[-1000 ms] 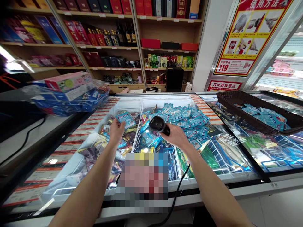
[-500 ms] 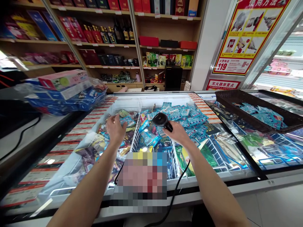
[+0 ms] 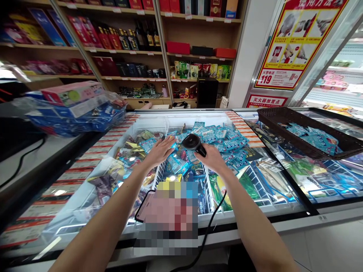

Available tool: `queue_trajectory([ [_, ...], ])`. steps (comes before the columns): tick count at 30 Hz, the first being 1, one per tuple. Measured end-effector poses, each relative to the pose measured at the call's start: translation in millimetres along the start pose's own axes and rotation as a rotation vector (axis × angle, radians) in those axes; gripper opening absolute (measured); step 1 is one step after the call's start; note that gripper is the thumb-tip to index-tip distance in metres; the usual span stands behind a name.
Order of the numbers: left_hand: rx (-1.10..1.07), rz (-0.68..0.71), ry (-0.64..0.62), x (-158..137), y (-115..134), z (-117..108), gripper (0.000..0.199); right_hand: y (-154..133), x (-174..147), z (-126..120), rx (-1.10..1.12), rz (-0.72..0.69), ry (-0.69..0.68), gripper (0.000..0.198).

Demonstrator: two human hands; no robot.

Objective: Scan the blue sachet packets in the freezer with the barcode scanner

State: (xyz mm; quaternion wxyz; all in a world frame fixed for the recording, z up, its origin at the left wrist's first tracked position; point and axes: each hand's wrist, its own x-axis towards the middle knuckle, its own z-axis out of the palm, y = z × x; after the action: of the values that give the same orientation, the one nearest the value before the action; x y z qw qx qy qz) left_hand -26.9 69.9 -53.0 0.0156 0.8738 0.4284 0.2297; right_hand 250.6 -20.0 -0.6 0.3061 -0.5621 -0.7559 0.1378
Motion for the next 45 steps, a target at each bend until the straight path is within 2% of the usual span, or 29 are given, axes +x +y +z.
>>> queue_trajectory([
  [4,-0.025,-0.013,-0.057,13,-1,4,0.045,1,0,0,0.004,0.001,-0.003,0.025],
  [13,0.024,-0.03,0.127,8,8,-1,0.037,-1,0,-1,-0.041,-0.011,-0.014,0.027],
  [18,-0.089,-0.033,0.087,10,7,3,0.044,4,1,-1,0.009,0.004,-0.031,0.028],
  [23,0.019,-0.035,0.096,10,7,1,0.04,5,2,-1,0.012,0.01,0.001,0.028],
  [28,0.042,0.01,0.094,10,3,6,0.053,-6,-2,-2,-0.083,-0.108,0.069,0.026],
  [33,0.047,-0.027,0.008,11,2,9,0.054,-10,-7,-3,-0.29,-0.245,0.144,0.046],
  [39,0.135,-0.079,0.123,8,6,3,0.057,-2,-5,-8,-0.537,-0.307,0.065,0.051],
  [45,-0.05,-0.153,0.23,4,-2,0,0.062,5,-1,-7,-0.602,-0.44,-0.013,0.055],
])
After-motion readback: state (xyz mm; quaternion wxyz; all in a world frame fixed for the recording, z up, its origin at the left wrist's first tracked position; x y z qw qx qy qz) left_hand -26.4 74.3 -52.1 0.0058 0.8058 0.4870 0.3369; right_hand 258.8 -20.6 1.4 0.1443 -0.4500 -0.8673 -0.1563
